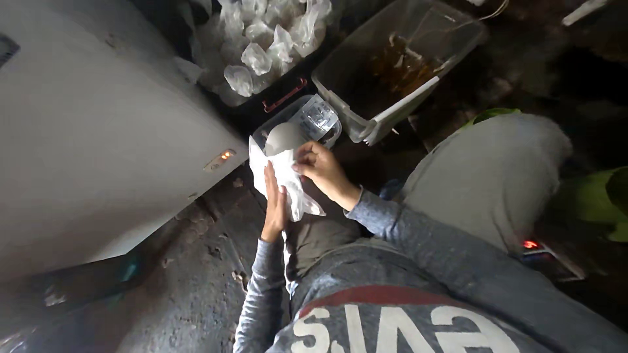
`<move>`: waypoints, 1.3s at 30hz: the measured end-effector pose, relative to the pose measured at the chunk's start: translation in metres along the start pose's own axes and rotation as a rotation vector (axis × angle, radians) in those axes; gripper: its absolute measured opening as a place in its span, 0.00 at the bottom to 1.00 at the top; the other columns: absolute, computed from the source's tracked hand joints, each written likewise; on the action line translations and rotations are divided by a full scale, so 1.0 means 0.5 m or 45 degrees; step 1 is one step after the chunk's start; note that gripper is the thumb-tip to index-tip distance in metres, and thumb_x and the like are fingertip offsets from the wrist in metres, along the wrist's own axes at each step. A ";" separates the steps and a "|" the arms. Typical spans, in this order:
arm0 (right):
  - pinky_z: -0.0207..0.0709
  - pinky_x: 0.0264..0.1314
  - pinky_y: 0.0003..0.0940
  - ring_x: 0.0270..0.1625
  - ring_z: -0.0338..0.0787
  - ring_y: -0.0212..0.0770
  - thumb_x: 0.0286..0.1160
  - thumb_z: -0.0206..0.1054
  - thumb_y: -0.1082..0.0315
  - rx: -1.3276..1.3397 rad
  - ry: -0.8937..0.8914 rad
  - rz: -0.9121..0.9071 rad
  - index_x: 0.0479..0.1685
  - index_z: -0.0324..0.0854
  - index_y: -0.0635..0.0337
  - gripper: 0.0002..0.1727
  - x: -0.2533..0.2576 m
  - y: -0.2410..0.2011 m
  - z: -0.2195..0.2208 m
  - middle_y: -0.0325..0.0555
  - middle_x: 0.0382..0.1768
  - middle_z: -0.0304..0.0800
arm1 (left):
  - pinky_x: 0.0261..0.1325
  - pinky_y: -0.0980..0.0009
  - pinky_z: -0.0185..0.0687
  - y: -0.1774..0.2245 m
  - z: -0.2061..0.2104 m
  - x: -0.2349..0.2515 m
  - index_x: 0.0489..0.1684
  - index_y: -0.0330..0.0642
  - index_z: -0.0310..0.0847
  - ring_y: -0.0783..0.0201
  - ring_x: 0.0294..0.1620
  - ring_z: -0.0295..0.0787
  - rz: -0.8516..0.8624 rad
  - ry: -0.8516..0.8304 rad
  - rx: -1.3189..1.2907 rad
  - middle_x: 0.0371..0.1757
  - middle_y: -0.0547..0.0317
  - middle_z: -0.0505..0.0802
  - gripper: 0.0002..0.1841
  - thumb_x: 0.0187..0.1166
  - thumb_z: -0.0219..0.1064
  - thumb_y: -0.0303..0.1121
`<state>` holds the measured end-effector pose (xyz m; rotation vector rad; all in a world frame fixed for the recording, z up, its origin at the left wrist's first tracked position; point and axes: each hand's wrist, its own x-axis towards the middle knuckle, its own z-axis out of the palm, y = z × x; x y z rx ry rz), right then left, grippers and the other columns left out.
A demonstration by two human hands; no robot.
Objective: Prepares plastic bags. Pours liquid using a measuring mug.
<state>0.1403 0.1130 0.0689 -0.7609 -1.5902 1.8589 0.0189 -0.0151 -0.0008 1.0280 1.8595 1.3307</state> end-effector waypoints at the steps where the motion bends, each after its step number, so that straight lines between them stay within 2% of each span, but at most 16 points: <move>1: 0.83 0.35 0.31 0.31 0.85 0.36 0.76 0.67 0.79 -0.036 0.000 -0.059 0.61 0.75 0.64 0.16 0.012 -0.006 -0.005 0.50 0.40 0.88 | 0.96 0.49 0.37 -0.004 0.002 0.002 0.98 0.43 0.34 0.54 0.98 0.34 0.048 -0.003 0.108 0.98 0.46 0.41 0.55 0.78 0.40 0.77; 5: 0.86 0.39 0.32 0.36 0.88 0.36 0.78 0.67 0.75 -0.042 0.074 -0.221 0.61 0.76 0.66 0.15 0.071 -0.025 -0.020 0.52 0.45 0.88 | 0.95 0.46 0.38 -0.007 0.009 0.005 0.97 0.44 0.41 0.47 0.98 0.34 0.130 0.040 0.308 0.97 0.41 0.41 0.55 0.76 0.45 0.77; 8: 0.85 0.60 0.35 0.57 0.90 0.38 0.85 0.61 0.72 0.026 0.161 -0.198 0.75 0.68 0.68 0.22 0.088 -0.030 -0.032 0.54 0.64 0.86 | 0.94 0.44 0.40 -0.001 0.009 0.007 0.97 0.48 0.44 0.46 0.98 0.34 0.094 0.047 0.377 0.97 0.41 0.41 0.49 0.80 0.43 0.73; 9: 0.85 0.59 0.36 0.57 0.89 0.39 0.86 0.60 0.67 0.075 0.201 -0.144 0.78 0.65 0.67 0.25 0.090 -0.016 -0.036 0.54 0.63 0.85 | 0.94 0.44 0.40 0.000 0.010 0.007 0.98 0.50 0.44 0.47 0.98 0.34 0.077 0.046 0.385 0.97 0.43 0.40 0.46 0.83 0.42 0.70; 13: 0.82 0.49 0.40 0.45 0.86 0.39 0.86 0.62 0.54 0.006 0.059 0.280 0.72 0.71 0.60 0.24 -0.003 0.028 -0.044 0.50 0.49 0.86 | 0.93 0.38 0.39 0.017 0.008 0.005 0.98 0.54 0.41 0.46 0.98 0.36 -0.035 0.042 0.459 0.98 0.47 0.42 0.43 0.86 0.37 0.67; 15: 0.83 0.45 0.36 0.36 0.86 0.36 0.82 0.69 0.66 -0.012 -0.070 0.354 0.61 0.78 0.66 0.15 -0.039 0.045 -0.044 0.49 0.37 0.89 | 0.90 0.30 0.33 0.038 0.006 0.002 0.98 0.56 0.44 0.37 0.97 0.33 -0.083 0.088 0.585 0.97 0.41 0.42 0.41 0.87 0.43 0.65; 17: 0.81 0.38 0.27 0.28 0.83 0.29 0.75 0.71 0.76 0.050 -0.172 0.360 0.52 0.80 0.66 0.10 -0.048 0.049 -0.044 0.41 0.26 0.86 | 0.88 0.27 0.33 0.063 0.003 0.001 0.93 0.53 0.59 0.27 0.94 0.31 -0.001 0.223 0.748 0.95 0.32 0.44 0.37 0.85 0.56 0.59; 19: 0.84 0.42 0.28 0.29 0.86 0.29 0.70 0.72 0.80 0.085 -0.268 0.388 0.62 0.78 0.67 0.20 -0.050 0.038 -0.047 0.42 0.28 0.88 | 0.92 0.35 0.38 0.082 -0.004 0.009 0.84 0.45 0.73 0.32 0.95 0.37 0.140 0.274 0.772 0.94 0.33 0.52 0.30 0.86 0.60 0.50; 22: 0.85 0.46 0.28 0.35 0.88 0.30 0.70 0.72 0.79 0.088 -0.327 0.449 0.57 0.78 0.70 0.17 -0.059 0.038 -0.042 0.44 0.34 0.90 | 0.93 0.45 0.47 0.080 0.000 0.028 0.91 0.45 0.62 0.46 0.96 0.44 0.128 0.082 0.563 0.95 0.44 0.55 0.30 0.92 0.49 0.47; 26: 0.83 0.40 0.27 0.33 0.87 0.29 0.86 0.65 0.63 0.054 -0.131 0.377 0.46 0.85 0.67 0.13 -0.071 0.053 -0.039 0.43 0.33 0.89 | 0.93 0.37 0.31 0.032 0.034 0.034 0.97 0.51 0.48 0.44 0.98 0.35 0.182 0.108 0.683 0.97 0.44 0.45 0.38 0.89 0.40 0.60; 29: 0.82 0.48 0.34 0.39 0.86 0.32 0.89 0.61 0.58 0.013 0.050 0.289 0.46 0.85 0.63 0.16 -0.068 0.050 -0.043 0.44 0.35 0.88 | 0.93 0.38 0.30 0.027 0.038 0.027 0.97 0.51 0.46 0.46 0.98 0.35 0.220 0.113 0.714 0.97 0.44 0.45 0.41 0.88 0.34 0.65; 32: 0.75 0.31 0.25 0.26 0.78 0.28 0.88 0.61 0.62 0.001 0.132 0.270 0.38 0.85 0.60 0.13 -0.066 0.042 -0.047 0.39 0.27 0.83 | 0.94 0.42 0.38 0.027 0.040 0.020 0.95 0.43 0.52 0.47 0.97 0.42 0.317 0.219 0.636 0.96 0.42 0.49 0.37 0.91 0.38 0.58; 34: 0.77 0.34 0.26 0.27 0.79 0.29 0.85 0.64 0.66 0.023 0.106 0.331 0.38 0.86 0.62 0.10 -0.067 0.035 -0.058 0.40 0.28 0.84 | 0.87 0.50 0.62 0.032 0.044 0.006 0.80 0.36 0.72 0.46 0.88 0.64 0.474 0.455 0.580 0.88 0.37 0.68 0.27 0.90 0.52 0.46; 35: 0.78 0.38 0.28 0.30 0.80 0.29 0.84 0.66 0.68 0.028 0.097 0.359 0.37 0.86 0.63 0.09 -0.066 0.032 -0.063 0.41 0.29 0.86 | 0.76 0.55 0.70 0.038 0.046 -0.001 0.66 0.35 0.82 0.49 0.75 0.76 0.546 0.550 0.556 0.74 0.39 0.81 0.21 0.86 0.59 0.43; 37: 0.81 0.41 0.27 0.33 0.85 0.28 0.79 0.70 0.70 0.056 0.092 0.400 0.37 0.88 0.63 0.06 -0.061 0.034 -0.067 0.41 0.31 0.89 | 0.51 0.67 0.80 0.064 0.047 -0.018 0.44 0.37 0.87 0.62 0.50 0.85 0.491 0.478 0.486 0.49 0.50 0.90 0.15 0.75 0.71 0.41; 39: 0.81 0.38 0.28 0.30 0.84 0.29 0.75 0.73 0.72 0.098 0.094 0.441 0.33 0.86 0.62 0.05 -0.052 0.041 -0.056 0.40 0.28 0.88 | 0.46 0.64 0.83 0.095 0.047 -0.026 0.47 0.36 0.87 0.63 0.43 0.87 0.220 0.207 0.413 0.43 0.53 0.91 0.21 0.67 0.80 0.44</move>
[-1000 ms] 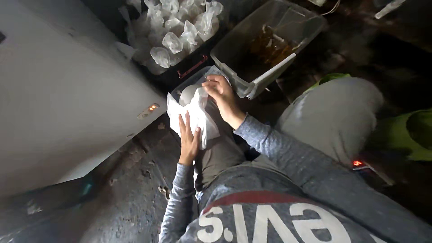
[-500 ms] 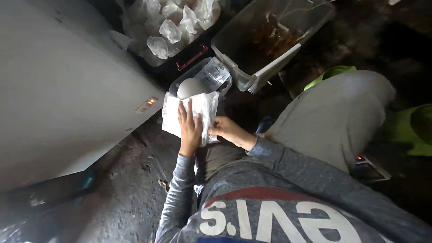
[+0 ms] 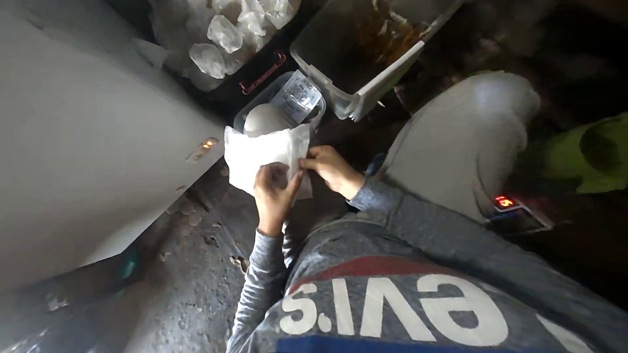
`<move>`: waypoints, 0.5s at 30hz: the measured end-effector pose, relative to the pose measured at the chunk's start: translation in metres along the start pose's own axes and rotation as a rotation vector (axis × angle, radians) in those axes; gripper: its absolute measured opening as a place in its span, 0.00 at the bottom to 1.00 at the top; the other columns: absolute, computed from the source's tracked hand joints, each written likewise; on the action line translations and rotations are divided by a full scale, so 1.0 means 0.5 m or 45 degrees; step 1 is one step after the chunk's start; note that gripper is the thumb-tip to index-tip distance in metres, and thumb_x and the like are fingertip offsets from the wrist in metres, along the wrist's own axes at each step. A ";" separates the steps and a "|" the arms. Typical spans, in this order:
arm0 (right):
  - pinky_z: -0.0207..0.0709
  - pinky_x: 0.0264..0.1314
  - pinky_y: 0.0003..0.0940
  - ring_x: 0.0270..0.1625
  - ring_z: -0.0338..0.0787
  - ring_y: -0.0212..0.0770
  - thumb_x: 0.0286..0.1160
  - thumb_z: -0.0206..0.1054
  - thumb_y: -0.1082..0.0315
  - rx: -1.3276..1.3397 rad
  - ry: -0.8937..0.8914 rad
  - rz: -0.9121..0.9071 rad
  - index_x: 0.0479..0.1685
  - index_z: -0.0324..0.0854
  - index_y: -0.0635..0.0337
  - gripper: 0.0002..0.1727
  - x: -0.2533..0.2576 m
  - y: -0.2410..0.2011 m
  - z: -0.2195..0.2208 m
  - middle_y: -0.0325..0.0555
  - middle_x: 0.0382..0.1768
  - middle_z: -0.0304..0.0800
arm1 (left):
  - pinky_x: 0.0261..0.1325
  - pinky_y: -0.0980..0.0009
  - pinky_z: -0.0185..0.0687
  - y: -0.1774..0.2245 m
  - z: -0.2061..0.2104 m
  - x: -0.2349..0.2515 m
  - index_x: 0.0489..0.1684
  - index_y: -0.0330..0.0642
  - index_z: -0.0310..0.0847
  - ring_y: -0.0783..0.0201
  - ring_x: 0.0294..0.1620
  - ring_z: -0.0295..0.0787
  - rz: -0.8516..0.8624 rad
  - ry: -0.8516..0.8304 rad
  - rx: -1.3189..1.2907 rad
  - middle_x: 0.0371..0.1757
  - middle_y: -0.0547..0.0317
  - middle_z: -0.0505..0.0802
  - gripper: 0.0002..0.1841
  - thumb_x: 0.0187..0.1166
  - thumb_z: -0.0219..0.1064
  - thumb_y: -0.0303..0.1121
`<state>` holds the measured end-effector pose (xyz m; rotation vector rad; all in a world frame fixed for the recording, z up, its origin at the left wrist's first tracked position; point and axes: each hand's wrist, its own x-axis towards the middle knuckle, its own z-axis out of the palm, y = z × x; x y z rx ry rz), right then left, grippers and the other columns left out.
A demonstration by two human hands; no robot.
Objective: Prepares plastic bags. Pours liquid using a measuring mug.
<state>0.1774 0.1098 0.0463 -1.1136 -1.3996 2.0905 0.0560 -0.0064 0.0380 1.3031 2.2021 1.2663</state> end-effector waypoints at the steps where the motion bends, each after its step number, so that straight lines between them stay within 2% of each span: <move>1: 0.81 0.38 0.30 0.31 0.84 0.30 0.72 0.74 0.72 0.003 -0.008 0.015 0.35 0.85 0.63 0.04 0.002 0.001 0.007 0.41 0.30 0.88 | 0.48 0.62 0.87 0.007 -0.001 0.002 0.51 0.35 0.86 0.62 0.43 0.88 -0.086 -0.095 -0.015 0.44 0.52 0.92 0.24 0.65 0.83 0.44; 2: 0.83 0.39 0.33 0.32 0.85 0.33 0.69 0.76 0.73 0.011 -0.007 0.027 0.36 0.86 0.64 0.05 0.005 0.002 0.013 0.44 0.31 0.88 | 0.46 0.63 0.88 0.008 -0.001 0.004 0.53 0.35 0.86 0.64 0.41 0.89 -0.115 -0.135 -0.018 0.43 0.52 0.92 0.24 0.65 0.83 0.42; 4: 0.83 0.40 0.38 0.32 0.85 0.36 0.63 0.80 0.72 0.024 -0.009 0.057 0.37 0.87 0.66 0.09 0.018 0.004 0.021 0.46 0.30 0.88 | 0.42 0.71 0.85 0.009 -0.003 0.011 0.52 0.34 0.87 0.72 0.35 0.87 -0.106 -0.153 -0.023 0.39 0.57 0.93 0.21 0.66 0.82 0.37; 6: 0.83 0.42 0.38 0.35 0.85 0.37 0.65 0.79 0.69 0.042 -0.081 0.051 0.40 0.85 0.66 0.11 0.023 0.005 0.015 0.47 0.33 0.87 | 0.42 0.78 0.83 0.007 -0.007 0.017 0.50 0.34 0.87 0.79 0.34 0.86 -0.077 -0.179 -0.066 0.37 0.63 0.92 0.17 0.69 0.79 0.35; 8: 0.83 0.50 0.42 0.40 0.87 0.39 0.68 0.78 0.69 0.056 -0.148 0.040 0.42 0.87 0.68 0.11 0.027 -0.001 0.004 0.50 0.37 0.90 | 0.45 0.79 0.84 0.000 -0.013 0.024 0.49 0.34 0.87 0.81 0.37 0.86 -0.053 -0.204 -0.129 0.38 0.66 0.93 0.16 0.72 0.77 0.36; 10: 0.83 0.54 0.40 0.42 0.88 0.38 0.73 0.75 0.70 0.045 -0.229 0.002 0.44 0.87 0.70 0.10 0.029 -0.005 -0.006 0.51 0.40 0.91 | 0.47 0.79 0.85 -0.005 -0.019 0.030 0.48 0.32 0.86 0.82 0.39 0.88 -0.053 -0.220 -0.191 0.39 0.66 0.93 0.12 0.74 0.75 0.31; 12: 0.81 0.51 0.38 0.40 0.85 0.37 0.75 0.75 0.71 0.041 -0.261 -0.023 0.44 0.86 0.72 0.10 0.029 -0.010 -0.009 0.51 0.38 0.89 | 0.48 0.79 0.87 -0.004 -0.026 0.031 0.46 0.32 0.86 0.81 0.38 0.89 -0.086 -0.228 -0.286 0.37 0.68 0.93 0.08 0.76 0.72 0.27; 15: 0.80 0.46 0.35 0.36 0.84 0.34 0.71 0.78 0.69 0.072 -0.250 -0.002 0.39 0.84 0.70 0.11 0.032 -0.008 -0.004 0.48 0.34 0.87 | 0.43 0.79 0.88 0.006 -0.029 0.027 0.42 0.36 0.85 0.81 0.34 0.89 -0.159 -0.154 -0.439 0.32 0.74 0.92 0.03 0.79 0.66 0.22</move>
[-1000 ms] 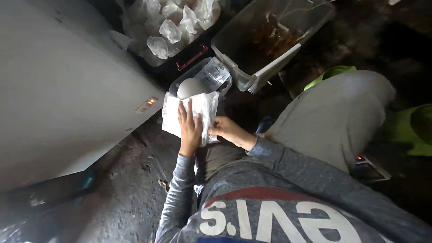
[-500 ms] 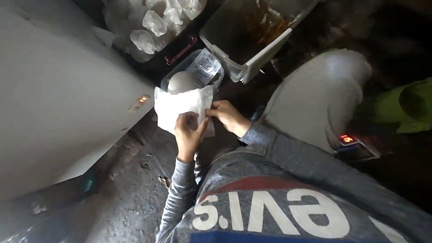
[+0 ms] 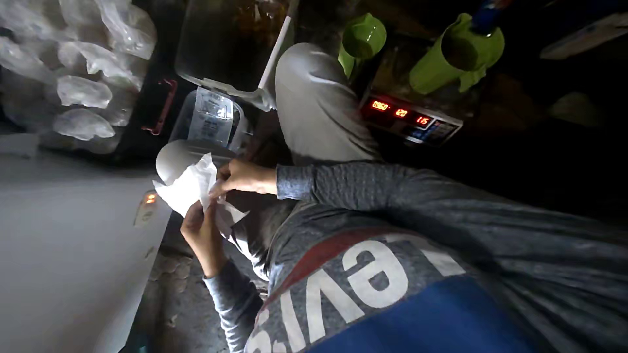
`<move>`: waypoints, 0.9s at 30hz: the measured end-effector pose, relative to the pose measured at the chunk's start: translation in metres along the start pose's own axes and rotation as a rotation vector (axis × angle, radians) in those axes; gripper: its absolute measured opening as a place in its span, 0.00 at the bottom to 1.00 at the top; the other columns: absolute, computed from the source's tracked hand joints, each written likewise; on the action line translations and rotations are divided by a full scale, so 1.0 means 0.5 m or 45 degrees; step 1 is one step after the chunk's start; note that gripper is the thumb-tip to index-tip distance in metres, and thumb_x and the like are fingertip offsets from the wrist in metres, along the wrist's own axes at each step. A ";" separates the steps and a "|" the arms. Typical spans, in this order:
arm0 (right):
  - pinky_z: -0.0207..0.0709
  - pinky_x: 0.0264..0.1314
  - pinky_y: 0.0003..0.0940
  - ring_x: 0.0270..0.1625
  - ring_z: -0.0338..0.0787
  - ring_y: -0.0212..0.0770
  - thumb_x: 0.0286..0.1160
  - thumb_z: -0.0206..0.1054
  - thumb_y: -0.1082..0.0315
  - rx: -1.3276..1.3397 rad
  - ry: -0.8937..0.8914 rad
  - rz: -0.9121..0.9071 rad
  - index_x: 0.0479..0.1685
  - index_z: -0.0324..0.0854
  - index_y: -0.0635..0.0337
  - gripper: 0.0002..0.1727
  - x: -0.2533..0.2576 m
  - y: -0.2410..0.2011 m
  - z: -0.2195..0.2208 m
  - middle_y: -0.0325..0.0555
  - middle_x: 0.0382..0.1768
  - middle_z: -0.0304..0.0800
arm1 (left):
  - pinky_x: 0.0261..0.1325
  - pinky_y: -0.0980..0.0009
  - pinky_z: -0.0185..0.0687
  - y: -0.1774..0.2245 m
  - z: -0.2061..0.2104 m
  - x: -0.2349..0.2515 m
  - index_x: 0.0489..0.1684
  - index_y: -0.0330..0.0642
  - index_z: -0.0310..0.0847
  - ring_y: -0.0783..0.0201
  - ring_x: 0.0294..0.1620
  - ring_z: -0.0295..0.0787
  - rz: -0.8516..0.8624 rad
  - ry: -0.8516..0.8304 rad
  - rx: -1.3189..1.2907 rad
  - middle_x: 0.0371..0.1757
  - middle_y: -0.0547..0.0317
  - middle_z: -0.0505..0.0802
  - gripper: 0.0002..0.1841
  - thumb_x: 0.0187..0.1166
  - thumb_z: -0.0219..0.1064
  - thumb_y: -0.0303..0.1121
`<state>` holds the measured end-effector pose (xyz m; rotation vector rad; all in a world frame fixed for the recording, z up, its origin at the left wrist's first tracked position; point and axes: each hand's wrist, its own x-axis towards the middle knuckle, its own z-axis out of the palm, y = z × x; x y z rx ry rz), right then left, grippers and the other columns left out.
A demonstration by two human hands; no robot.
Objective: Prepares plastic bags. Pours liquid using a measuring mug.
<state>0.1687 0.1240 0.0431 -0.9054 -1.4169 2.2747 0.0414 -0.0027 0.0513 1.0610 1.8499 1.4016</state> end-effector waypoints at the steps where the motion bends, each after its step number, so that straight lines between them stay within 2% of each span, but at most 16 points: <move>1: 0.80 0.45 0.34 0.35 0.83 0.34 0.70 0.79 0.69 0.019 0.010 0.023 0.41 0.84 0.70 0.13 0.001 0.001 0.002 0.48 0.34 0.87 | 0.43 0.79 0.88 -0.001 0.001 -0.001 0.43 0.38 0.83 0.81 0.33 0.89 -0.013 0.043 -0.049 0.31 0.74 0.92 0.04 0.81 0.63 0.22; 4: 0.80 0.40 0.31 0.32 0.82 0.33 0.72 0.78 0.67 0.027 0.038 0.030 0.42 0.83 0.70 0.14 0.004 0.008 -0.004 0.47 0.33 0.85 | 0.43 0.78 0.88 -0.010 0.003 -0.003 0.48 0.43 0.79 0.79 0.34 0.88 -0.079 0.176 -0.214 0.33 0.74 0.90 0.06 0.87 0.56 0.26; 7: 0.79 0.41 0.32 0.33 0.81 0.33 0.80 0.69 0.69 -0.196 0.102 -0.084 0.37 0.82 0.71 0.11 -0.003 0.016 -0.022 0.47 0.32 0.83 | 0.51 0.71 0.91 -0.022 -0.006 -0.006 0.60 0.43 0.78 0.75 0.43 0.91 -0.147 0.249 -0.317 0.42 0.71 0.92 0.11 0.91 0.52 0.31; 9: 0.79 0.45 0.42 0.37 0.84 0.41 0.72 0.71 0.72 -0.433 0.235 -0.259 0.38 0.83 0.71 0.08 -0.003 0.027 -0.027 0.52 0.34 0.85 | 0.50 0.71 0.91 -0.023 -0.013 -0.005 0.59 0.45 0.78 0.76 0.43 0.91 -0.121 0.227 -0.343 0.42 0.72 0.92 0.10 0.90 0.53 0.32; 10: 0.83 0.51 0.47 0.44 0.88 0.46 0.67 0.74 0.72 -0.575 0.311 -0.398 0.45 0.84 0.70 0.11 -0.005 0.029 -0.026 0.55 0.40 0.89 | 0.48 0.72 0.91 -0.022 -0.015 -0.003 0.56 0.46 0.79 0.77 0.40 0.90 -0.090 0.202 -0.340 0.40 0.73 0.92 0.09 0.89 0.54 0.32; 11: 0.84 0.58 0.51 0.53 0.90 0.50 0.63 0.77 0.71 -0.733 0.371 -0.553 0.54 0.83 0.67 0.19 -0.008 0.026 -0.020 0.58 0.49 0.89 | 0.45 0.73 0.90 -0.022 -0.019 0.000 0.53 0.47 0.80 0.78 0.38 0.90 -0.045 0.165 -0.327 0.38 0.75 0.92 0.08 0.88 0.56 0.32; 13: 0.75 0.73 0.59 0.71 0.83 0.59 0.58 0.81 0.67 -1.083 0.436 -0.931 0.68 0.81 0.62 0.32 -0.007 0.006 0.000 0.61 0.69 0.83 | 0.43 0.76 0.89 -0.016 -0.025 0.004 0.49 0.48 0.82 0.80 0.36 0.89 0.016 0.085 -0.290 0.37 0.76 0.92 0.05 0.87 0.60 0.31; 14: 0.69 0.78 0.62 0.78 0.78 0.63 0.58 0.81 0.65 -1.260 0.427 -1.108 0.72 0.81 0.55 0.35 -0.004 -0.009 0.011 0.63 0.76 0.79 | 0.43 0.77 0.88 -0.011 -0.031 0.005 0.48 0.47 0.82 0.80 0.36 0.88 0.034 0.040 -0.243 0.37 0.75 0.91 0.05 0.86 0.60 0.30; 16: 0.55 0.84 0.70 0.84 0.70 0.68 0.57 0.80 0.66 -1.538 0.290 -1.303 0.74 0.82 0.44 0.35 0.005 -0.041 0.027 0.59 0.80 0.76 | 0.42 0.79 0.87 0.000 -0.051 0.006 0.47 0.46 0.83 0.81 0.35 0.87 0.055 -0.061 -0.145 0.37 0.74 0.91 0.04 0.84 0.63 0.30; 17: 0.51 0.86 0.73 0.84 0.70 0.67 0.55 0.82 0.69 -1.606 0.177 -1.283 0.69 0.85 0.44 0.33 0.011 -0.058 0.031 0.56 0.79 0.79 | 0.41 0.79 0.87 0.007 -0.065 0.010 0.46 0.45 0.84 0.81 0.34 0.87 0.069 -0.133 -0.108 0.36 0.72 0.91 0.05 0.82 0.63 0.30; 18: 0.51 0.86 0.73 0.80 0.75 0.65 0.52 0.84 0.71 -1.624 0.080 -1.240 0.60 0.89 0.48 0.28 0.023 -0.073 0.031 0.54 0.72 0.85 | 0.42 0.79 0.87 0.013 -0.081 0.020 0.45 0.43 0.83 0.81 0.35 0.87 0.098 -0.235 -0.077 0.36 0.72 0.91 0.04 0.80 0.63 0.29; 20: 0.65 0.78 0.64 0.59 0.89 0.58 0.52 0.81 0.75 -1.594 -0.021 -1.158 0.42 0.89 0.59 0.15 0.047 -0.095 0.019 0.52 0.47 0.93 | 0.46 0.78 0.85 0.026 -0.113 0.055 0.42 0.39 0.82 0.82 0.36 0.86 0.198 -0.452 0.022 0.35 0.72 0.90 0.05 0.76 0.64 0.28; 22: 0.77 0.59 0.58 0.45 0.91 0.57 0.56 0.77 0.76 -1.501 -0.053 -1.023 0.37 0.85 0.64 0.10 0.049 -0.117 0.006 0.55 0.35 0.92 | 0.46 0.79 0.82 0.049 -0.132 0.089 0.41 0.36 0.83 0.83 0.36 0.84 0.296 -0.574 0.144 0.34 0.71 0.88 0.06 0.75 0.63 0.29; 24: 0.81 0.42 0.60 0.38 0.91 0.58 0.58 0.74 0.76 -1.410 0.054 -0.890 0.36 0.83 0.64 0.08 0.032 -0.129 0.001 0.56 0.30 0.89 | 0.45 0.77 0.81 0.079 -0.128 0.108 0.42 0.35 0.84 0.80 0.37 0.83 0.366 -0.498 0.283 0.34 0.67 0.88 0.10 0.77 0.63 0.34; 25: 0.80 0.37 0.61 0.35 0.90 0.59 0.59 0.74 0.75 -1.381 0.129 -0.817 0.36 0.83 0.64 0.08 0.020 -0.134 -0.001 0.56 0.29 0.88 | 0.45 0.72 0.80 0.101 -0.116 0.111 0.45 0.36 0.85 0.75 0.38 0.83 0.360 -0.403 0.398 0.36 0.64 0.89 0.14 0.78 0.64 0.40; 27: 0.79 0.34 0.62 0.34 0.90 0.60 0.59 0.75 0.74 -1.350 0.295 -0.700 0.35 0.83 0.65 0.09 0.000 -0.141 -0.005 0.57 0.28 0.88 | 0.49 0.55 0.82 0.148 -0.071 0.101 0.54 0.39 0.86 0.60 0.45 0.88 0.278 -0.205 0.665 0.43 0.55 0.92 0.28 0.70 0.72 0.55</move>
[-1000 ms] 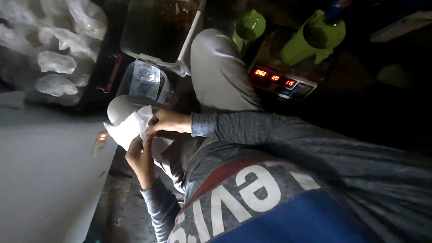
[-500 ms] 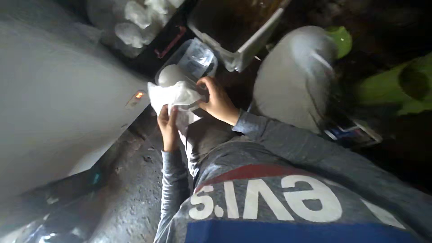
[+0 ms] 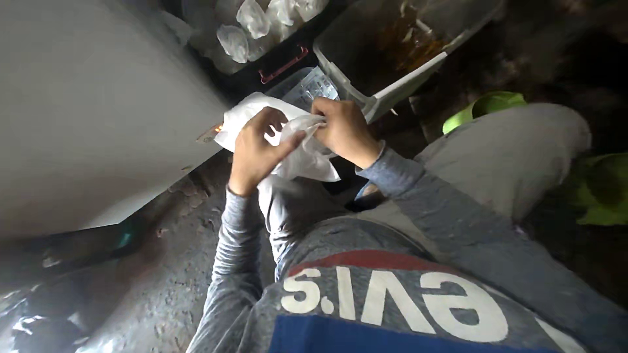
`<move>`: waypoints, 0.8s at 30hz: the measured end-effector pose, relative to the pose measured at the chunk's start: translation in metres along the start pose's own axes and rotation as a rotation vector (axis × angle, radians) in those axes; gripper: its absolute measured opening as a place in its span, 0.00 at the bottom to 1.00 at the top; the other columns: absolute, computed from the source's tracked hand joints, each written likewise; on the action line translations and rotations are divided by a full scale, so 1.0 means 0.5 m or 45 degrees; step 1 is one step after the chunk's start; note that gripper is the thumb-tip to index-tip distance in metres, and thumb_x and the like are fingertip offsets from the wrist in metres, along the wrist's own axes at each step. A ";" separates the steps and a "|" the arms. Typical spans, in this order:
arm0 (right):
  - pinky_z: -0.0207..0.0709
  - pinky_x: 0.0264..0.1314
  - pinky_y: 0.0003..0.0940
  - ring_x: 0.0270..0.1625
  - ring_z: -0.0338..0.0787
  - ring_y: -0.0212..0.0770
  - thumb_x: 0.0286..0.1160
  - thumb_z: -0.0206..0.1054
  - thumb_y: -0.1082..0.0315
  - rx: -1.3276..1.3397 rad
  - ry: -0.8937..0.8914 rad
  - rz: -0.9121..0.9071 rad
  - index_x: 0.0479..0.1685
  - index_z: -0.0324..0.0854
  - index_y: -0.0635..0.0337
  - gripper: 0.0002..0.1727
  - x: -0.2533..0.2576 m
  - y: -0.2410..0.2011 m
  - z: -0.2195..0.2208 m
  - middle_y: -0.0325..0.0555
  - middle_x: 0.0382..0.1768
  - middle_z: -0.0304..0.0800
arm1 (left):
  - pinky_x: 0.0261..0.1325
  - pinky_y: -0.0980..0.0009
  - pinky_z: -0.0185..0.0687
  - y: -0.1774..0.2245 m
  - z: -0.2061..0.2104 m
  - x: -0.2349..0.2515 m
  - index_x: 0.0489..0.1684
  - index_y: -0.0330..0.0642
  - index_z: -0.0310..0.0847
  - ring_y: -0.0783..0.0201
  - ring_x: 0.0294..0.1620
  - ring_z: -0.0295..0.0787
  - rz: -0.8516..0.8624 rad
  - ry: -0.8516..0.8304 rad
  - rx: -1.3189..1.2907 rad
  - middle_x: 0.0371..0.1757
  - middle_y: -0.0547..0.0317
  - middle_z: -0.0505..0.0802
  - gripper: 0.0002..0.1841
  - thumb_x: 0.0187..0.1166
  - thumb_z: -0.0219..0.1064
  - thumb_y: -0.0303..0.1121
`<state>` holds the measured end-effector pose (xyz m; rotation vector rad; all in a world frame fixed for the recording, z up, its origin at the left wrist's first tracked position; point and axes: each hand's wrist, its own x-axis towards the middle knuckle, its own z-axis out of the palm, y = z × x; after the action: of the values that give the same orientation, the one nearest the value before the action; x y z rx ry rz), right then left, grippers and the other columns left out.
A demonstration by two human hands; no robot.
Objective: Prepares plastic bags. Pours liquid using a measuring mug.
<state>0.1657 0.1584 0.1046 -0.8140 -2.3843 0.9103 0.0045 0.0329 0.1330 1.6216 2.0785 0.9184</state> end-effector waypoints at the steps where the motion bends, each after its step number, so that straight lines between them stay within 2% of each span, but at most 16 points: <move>1: 0.79 0.36 0.63 0.34 0.90 0.61 0.59 0.75 0.75 0.000 0.020 0.095 0.37 0.83 0.65 0.09 -0.006 -0.001 -0.009 0.59 0.29 0.88 | 0.53 0.46 0.83 0.033 0.020 -0.002 0.60 0.39 0.84 0.51 0.50 0.88 -0.069 0.038 0.103 0.48 0.49 0.92 0.34 0.64 0.77 0.59; 2: 0.80 0.37 0.64 0.35 0.90 0.62 0.60 0.74 0.75 0.010 0.042 0.173 0.38 0.83 0.66 0.09 -0.012 0.002 -0.015 0.60 0.30 0.88 | 0.56 0.41 0.82 0.061 0.047 -0.010 0.64 0.39 0.81 0.44 0.54 0.88 -0.101 0.067 0.190 0.53 0.44 0.91 0.39 0.60 0.80 0.59; 3: 0.79 0.37 0.64 0.36 0.90 0.62 0.62 0.73 0.75 0.004 0.078 0.224 0.39 0.83 0.66 0.08 -0.019 0.010 -0.019 0.60 0.30 0.88 | 0.57 0.39 0.81 0.082 0.076 -0.023 0.69 0.38 0.78 0.41 0.58 0.87 -0.104 0.059 0.258 0.57 0.41 0.89 0.40 0.61 0.81 0.57; 4: 0.79 0.38 0.63 0.37 0.90 0.61 0.64 0.72 0.74 -0.021 0.118 0.262 0.39 0.83 0.66 0.08 -0.025 0.021 -0.023 0.60 0.31 0.88 | 0.55 0.39 0.81 0.091 0.103 -0.031 0.69 0.37 0.76 0.40 0.57 0.87 -0.080 0.063 0.293 0.57 0.39 0.88 0.38 0.62 0.80 0.51; 7: 0.78 0.35 0.63 0.36 0.91 0.63 0.67 0.71 0.72 -0.146 0.223 0.335 0.36 0.82 0.68 0.07 -0.041 0.050 -0.024 0.62 0.30 0.88 | 0.49 0.40 0.82 0.084 0.160 -0.026 0.58 0.35 0.81 0.40 0.52 0.90 -0.083 0.119 0.314 0.49 0.41 0.91 0.23 0.64 0.77 0.32; 10: 0.78 0.35 0.62 0.36 0.91 0.64 0.67 0.72 0.71 -0.203 0.236 0.372 0.33 0.82 0.68 0.08 -0.062 0.070 -0.022 0.62 0.29 0.88 | 0.52 0.38 0.80 0.083 0.157 -0.036 0.60 0.35 0.80 0.38 0.56 0.88 -0.054 0.092 0.256 0.53 0.39 0.90 0.23 0.63 0.72 0.22; 12: 0.78 0.35 0.62 0.36 0.90 0.64 0.67 0.72 0.70 -0.202 0.210 0.418 0.33 0.82 0.67 0.08 -0.071 0.076 -0.019 0.62 0.29 0.88 | 0.55 0.37 0.78 0.078 0.148 -0.039 0.62 0.37 0.80 0.39 0.59 0.86 -0.040 0.060 0.143 0.56 0.40 0.89 0.23 0.63 0.71 0.23; 14: 0.77 0.36 0.63 0.36 0.90 0.64 0.67 0.73 0.69 -0.196 0.188 0.451 0.32 0.82 0.67 0.09 -0.078 0.081 -0.013 0.62 0.29 0.88 | 0.60 0.36 0.77 0.076 0.153 -0.033 0.66 0.39 0.79 0.39 0.62 0.85 -0.085 0.010 0.165 0.59 0.41 0.89 0.26 0.66 0.77 0.33; 15: 0.77 0.35 0.63 0.35 0.90 0.64 0.67 0.73 0.69 -0.197 0.196 0.442 0.32 0.81 0.67 0.09 -0.082 0.085 -0.008 0.61 0.28 0.87 | 0.60 0.37 0.76 0.074 0.164 -0.026 0.65 0.40 0.79 0.40 0.60 0.85 -0.131 0.006 0.237 0.57 0.42 0.90 0.27 0.67 0.79 0.38; 16: 0.78 0.35 0.63 0.36 0.90 0.64 0.66 0.74 0.70 -0.207 0.211 0.424 0.32 0.82 0.68 0.09 -0.087 0.089 -0.003 0.62 0.29 0.88 | 0.58 0.37 0.77 0.068 0.178 -0.020 0.62 0.39 0.80 0.39 0.58 0.87 -0.156 0.012 0.306 0.53 0.42 0.91 0.26 0.66 0.80 0.37; 18: 0.79 0.38 0.64 0.39 0.91 0.66 0.64 0.74 0.73 -0.227 0.213 0.434 0.34 0.82 0.69 0.08 -0.095 0.097 0.002 0.64 0.32 0.89 | 0.49 0.37 0.81 0.054 0.196 -0.016 0.57 0.38 0.82 0.39 0.50 0.92 -0.214 0.013 0.394 0.45 0.42 0.93 0.18 0.69 0.75 0.31; 21: 0.78 0.36 0.65 0.39 0.91 0.66 0.64 0.73 0.74 -0.248 0.237 0.477 0.34 0.82 0.69 0.07 -0.104 0.119 -0.001 0.64 0.33 0.89 | 0.39 0.37 0.83 0.040 0.201 -0.015 0.47 0.39 0.84 0.38 0.42 0.92 -0.356 0.032 0.415 0.39 0.42 0.93 0.09 0.71 0.70 0.26; 22: 0.78 0.36 0.65 0.39 0.91 0.65 0.67 0.72 0.73 -0.249 0.247 0.496 0.35 0.81 0.68 0.07 -0.108 0.128 -0.003 0.64 0.33 0.89 | 0.37 0.37 0.82 0.034 0.201 -0.014 0.46 0.39 0.84 0.37 0.42 0.92 -0.419 0.018 0.416 0.38 0.42 0.93 0.09 0.70 0.69 0.26; 24: 0.78 0.38 0.66 0.40 0.91 0.66 0.69 0.72 0.72 -0.249 0.244 0.566 0.36 0.81 0.68 0.08 -0.112 0.144 -0.011 0.64 0.33 0.89 | 0.43 0.34 0.81 0.019 0.198 0.001 0.47 0.39 0.87 0.36 0.45 0.92 -0.591 -0.023 0.414 0.41 0.41 0.94 0.11 0.68 0.70 0.26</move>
<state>0.2349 0.1673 0.0460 -1.4786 -2.1844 0.7205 0.0732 0.0618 0.0671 1.1802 2.5347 0.4258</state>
